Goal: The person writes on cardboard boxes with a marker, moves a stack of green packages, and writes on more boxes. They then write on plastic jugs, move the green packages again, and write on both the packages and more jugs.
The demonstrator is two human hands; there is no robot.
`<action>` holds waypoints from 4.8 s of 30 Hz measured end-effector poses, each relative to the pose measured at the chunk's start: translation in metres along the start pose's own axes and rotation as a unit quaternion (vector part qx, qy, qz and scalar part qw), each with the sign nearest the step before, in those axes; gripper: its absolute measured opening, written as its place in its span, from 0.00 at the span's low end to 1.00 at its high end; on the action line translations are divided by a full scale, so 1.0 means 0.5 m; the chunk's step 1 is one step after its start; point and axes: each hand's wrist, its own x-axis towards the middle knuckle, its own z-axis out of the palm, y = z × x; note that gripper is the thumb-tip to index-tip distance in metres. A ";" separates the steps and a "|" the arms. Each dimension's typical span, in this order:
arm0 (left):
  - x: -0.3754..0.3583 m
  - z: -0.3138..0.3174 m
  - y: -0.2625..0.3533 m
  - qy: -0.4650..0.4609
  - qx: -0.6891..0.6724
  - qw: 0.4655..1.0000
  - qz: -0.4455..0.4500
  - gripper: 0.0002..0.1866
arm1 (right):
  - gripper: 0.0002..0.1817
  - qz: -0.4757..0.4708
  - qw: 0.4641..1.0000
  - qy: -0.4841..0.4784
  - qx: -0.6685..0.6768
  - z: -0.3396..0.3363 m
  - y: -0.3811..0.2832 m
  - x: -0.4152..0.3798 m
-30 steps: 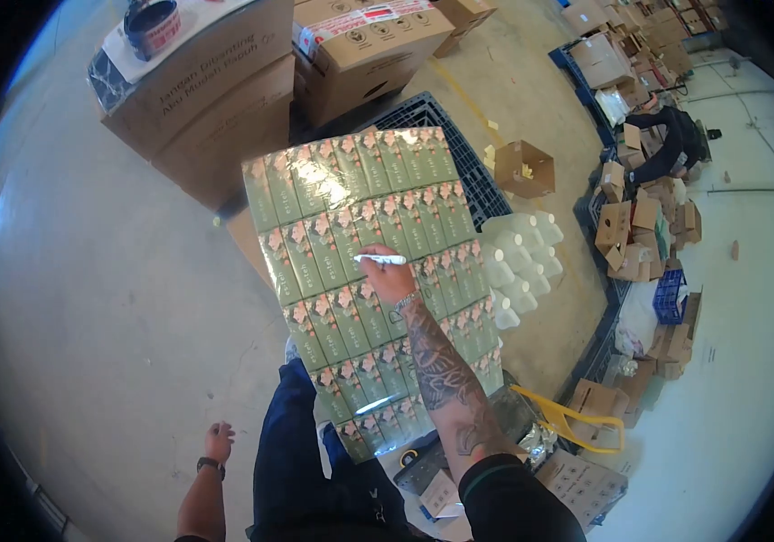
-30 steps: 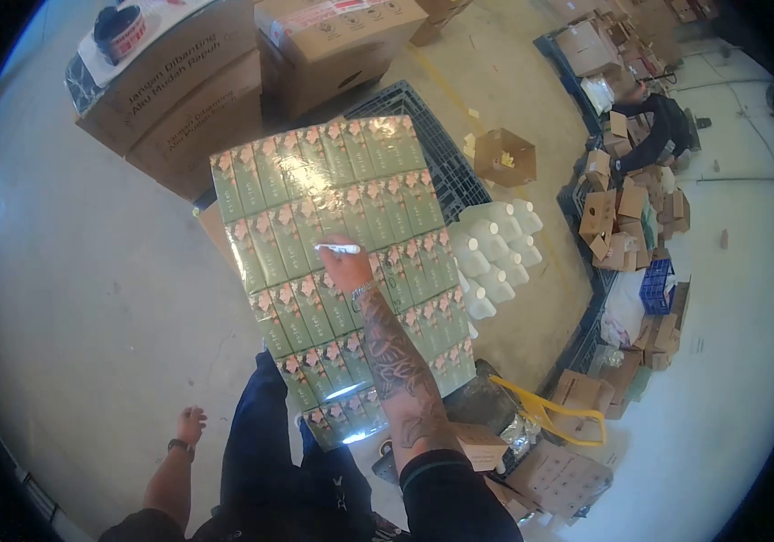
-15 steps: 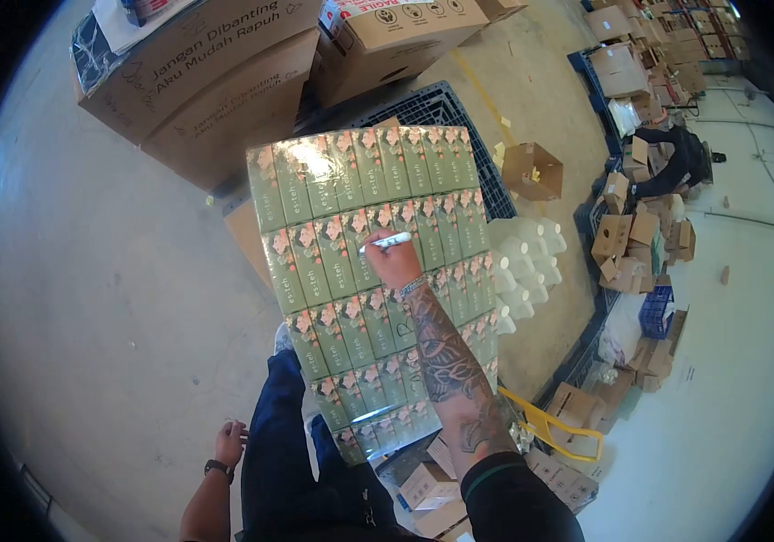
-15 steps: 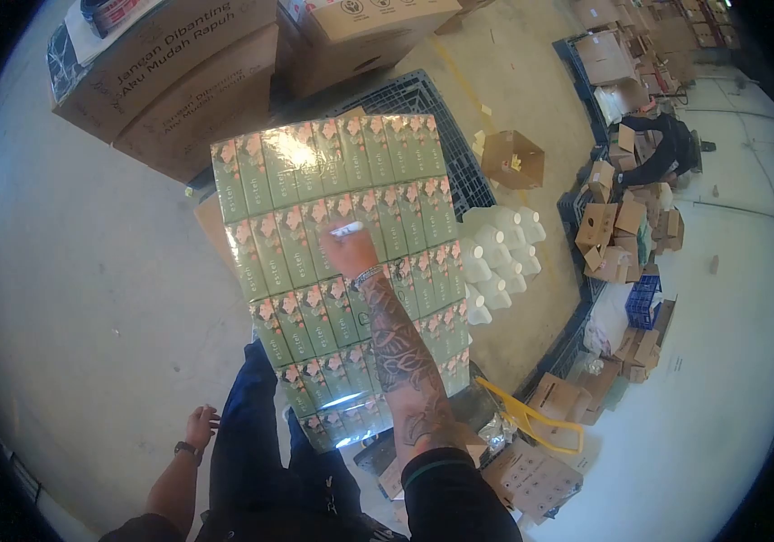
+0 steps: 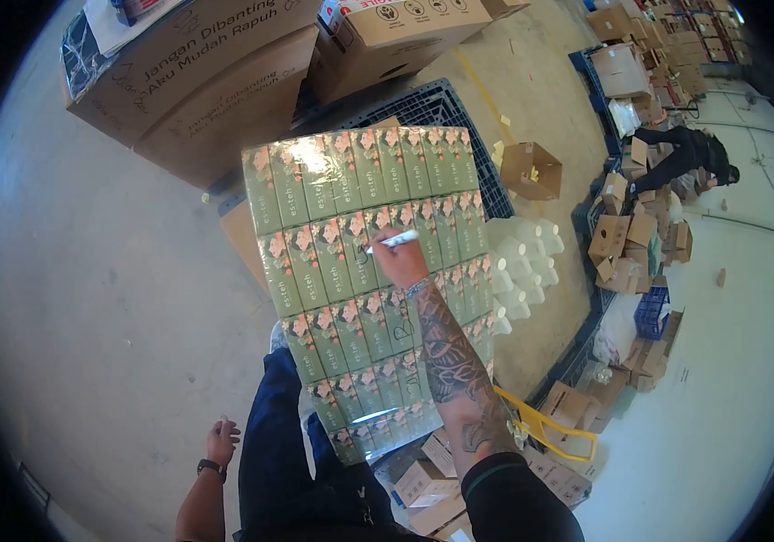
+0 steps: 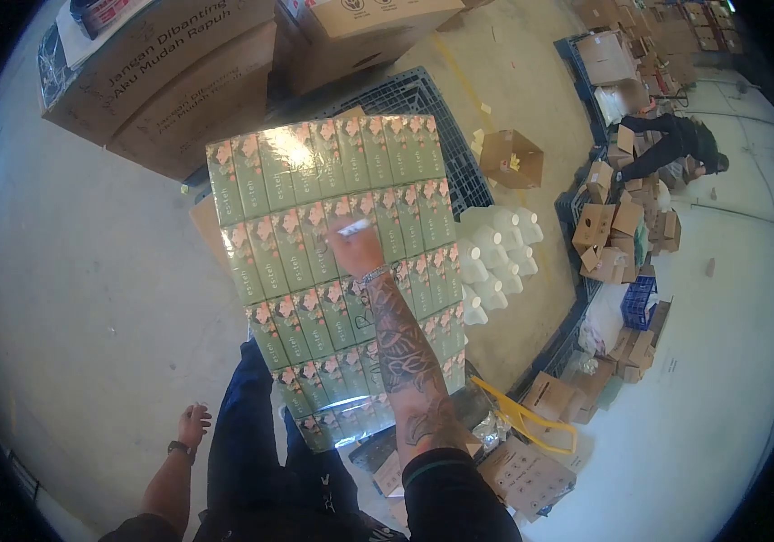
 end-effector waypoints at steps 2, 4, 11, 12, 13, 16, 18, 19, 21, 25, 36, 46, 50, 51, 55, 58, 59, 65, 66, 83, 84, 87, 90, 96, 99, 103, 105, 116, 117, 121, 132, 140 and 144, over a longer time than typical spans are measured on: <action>0.000 0.002 0.002 -0.005 -0.003 1.000 -0.002 0.26 | 0.06 0.005 0.998 0.054 0.032 -0.021 -0.014 -0.004; -0.002 0.008 0.000 -0.009 -0.002 1.000 0.005 0.26 | 0.06 -0.011 0.998 0.058 -0.007 -0.021 -0.006 -0.005; -0.001 0.019 0.012 -0.014 0.003 1.000 -0.001 0.26 | 0.11 0.028 0.999 0.013 0.035 -0.047 0.023 -0.026; -0.003 0.018 0.013 -0.014 0.004 1.000 -0.001 0.26 | 0.11 0.025 0.999 0.026 0.032 -0.045 0.023 -0.027; -0.002 0.017 0.015 -0.015 0.007 1.000 0.000 0.26 | 0.11 0.022 0.999 0.039 0.030 -0.043 0.013 -0.025; -0.004 0.017 0.023 -0.008 0.012 1.000 0.006 0.26 | 0.12 0.023 0.997 0.067 0.017 -0.048 0.019 -0.021; -0.004 0.014 0.031 -0.003 0.009 1.000 0.007 0.26 | 0.12 0.023 0.998 0.062 0.011 -0.046 0.038 -0.016; -0.003 0.013 0.032 -0.005 0.007 1.000 0.005 0.26 | 0.12 0.023 0.998 0.051 0.008 -0.045 0.046 -0.019; -0.006 0.013 0.030 -0.007 0.007 1.000 -0.003 0.26 | 0.13 0.026 0.999 0.036 -0.022 -0.048 0.063 -0.030; -0.009 0.019 0.051 -0.002 0.017 1.000 0.012 0.25 | 0.14 0.032 0.998 0.056 0.023 -0.053 0.054 -0.034; 0.000 0.188 0.535 0.131 0.241 0.791 0.547 0.14 | 0.12 0.124 0.884 0.426 0.147 -0.126 0.097 -0.309; 0.068 0.294 0.850 0.132 0.514 0.665 0.526 0.26 | 0.24 0.543 0.530 0.498 0.420 0.204 0.392 -1.067; 0.050 0.269 0.796 0.153 0.562 0.677 0.451 0.28 | 0.23 0.548 0.543 0.588 0.243 0.222 0.424 -0.950; 0.049 0.252 0.771 0.164 0.564 0.680 0.439 0.29 | 0.25 0.494 0.589 0.620 0.157 0.231 0.460 -0.947; 0.093 0.118 0.636 0.212 0.610 0.651 0.399 0.33 | 0.21 0.378 0.703 0.601 0.033 0.091 0.381 -0.890; 0.044 0.069 0.569 0.186 0.523 0.730 0.399 0.32 | 0.14 0.314 0.778 0.530 0.122 0.033 0.308 -0.884; 0.086 0.043 0.550 0.160 0.494 0.725 0.451 0.32 | 0.14 0.275 0.798 0.522 0.118 0.033 0.310 -0.887; -0.083 0.134 0.549 0.117 0.322 0.830 0.440 0.33 | 0.15 0.292 0.809 0.487 0.150 0.037 0.332 -1.021; -0.102 0.137 0.526 0.116 0.343 0.826 0.432 0.34 | 0.15 0.324 0.783 0.504 0.166 0.058 0.320 -1.081; -0.414 0.478 -0.154 -0.200 0.566 0.746 0.288 0.29 | 0.27 0.572 0.414 0.546 0.451 0.357 0.462 -2.495; -0.395 0.496 -0.153 -0.211 0.551 0.733 0.339 0.29 | 0.26 0.567 0.398 0.575 0.435 0.352 0.448 -2.517; -0.459 0.587 -0.094 -0.199 0.459 0.765 0.405 0.31 | 0.29 0.543 0.412 0.587 0.438 0.348 0.478 -2.503; -0.558 0.665 -0.057 -0.164 0.400 0.809 0.400 0.32 | 0.27 0.491 0.526 0.565 0.404 0.314 0.473 -2.432; -0.387 0.725 -0.105 -0.152 0.380 0.822 0.396 0.34 | 0.21 0.404 0.665 0.520 0.353 0.161 0.429 -2.293; -0.340 0.769 -0.132 -0.121 0.512 0.777 0.345 0.34 | 0.21 0.441 0.637 0.509 0.375 0.004 0.409 -2.255; -0.371 0.867 -0.095 -0.115 0.502 0.798 0.314 0.34 | 0.22 0.434 0.663 0.513 0.330 -0.210 0.529 -2.206; -0.349 0.913 -0.070 -0.109 0.438 0.837 0.309 0.32 | 0.21 0.374 0.723 0.524 0.251 -0.334 0.637 -2.171; -0.516 1.139 0.149 -0.068 0.176 0.904 0.383 0.33 | 0.18 0.188 0.772 0.587 0.157 -0.905 0.753 -1.887; -0.505 1.151 0.144 -0.060 0.148 0.911 0.380 0.33 | 0.19 0.203 0.778 0.574 0.155 -0.949 0.764 -1.859; -0.445 1.167 0.095 -0.002 0.147 0.924 0.352 0.32 | 0.14 0.209 0.845 0.489 -0.066 -1.130 0.788 -1.769; -0.512 1.320 -0.093 0.214 -0.020 0.971 0.102 0.27 | 0.12 0.071 0.895 0.431 0.090 -1.551 1.098 -1.397; -0.741 1.763 0.224 0.090 0.177 0.939 0.282 0.28 | 0.10 0.112 0.930 0.328 0.124 -1.842 1.122 -1.099; -0.834 1.904 0.332 0.040 0.099 0.917 0.384 0.28 | 0.11 0.099 0.946 0.292 0.095 -1.917 1.207 -1.013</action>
